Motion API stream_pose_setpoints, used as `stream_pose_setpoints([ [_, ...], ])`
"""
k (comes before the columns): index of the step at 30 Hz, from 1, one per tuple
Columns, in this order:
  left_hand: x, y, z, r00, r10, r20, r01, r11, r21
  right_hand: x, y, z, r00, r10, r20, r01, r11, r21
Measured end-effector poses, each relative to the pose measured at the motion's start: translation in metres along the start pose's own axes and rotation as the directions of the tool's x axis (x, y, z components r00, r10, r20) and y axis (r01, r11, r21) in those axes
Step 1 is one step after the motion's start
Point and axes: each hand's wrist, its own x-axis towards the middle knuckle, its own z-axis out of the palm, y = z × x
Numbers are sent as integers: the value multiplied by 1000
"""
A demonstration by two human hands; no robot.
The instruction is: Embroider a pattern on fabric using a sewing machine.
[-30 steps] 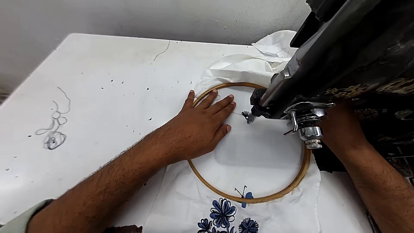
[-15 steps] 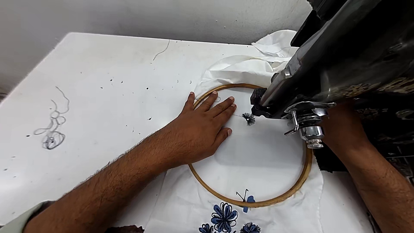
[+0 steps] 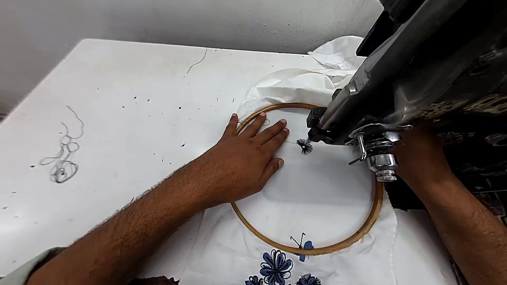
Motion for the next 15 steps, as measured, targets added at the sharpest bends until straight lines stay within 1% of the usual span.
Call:
stream_pose_setpoints([
  [3, 6, -5, 4, 1000, 4, -18, -4, 1000, -6, 3, 8, 4, 998, -44, -33, 44, 999, 7],
  [7, 11, -7, 8, 999, 9, -54, -10, 1000, -16, 5, 5, 4, 998, -43, -40, 44, 999, 26],
  [11, 4, -3, 2, 1000, 3, -7, -3, 1000, -4, 1, -1, -1, 1000, 14, -2, -14, 1000, 0],
  [15, -1, 1, -1, 1000, 0, 0, 0, 1000, -10, 1, 1, 0, 1000, -14, 1, 14, 1000, -12],
])
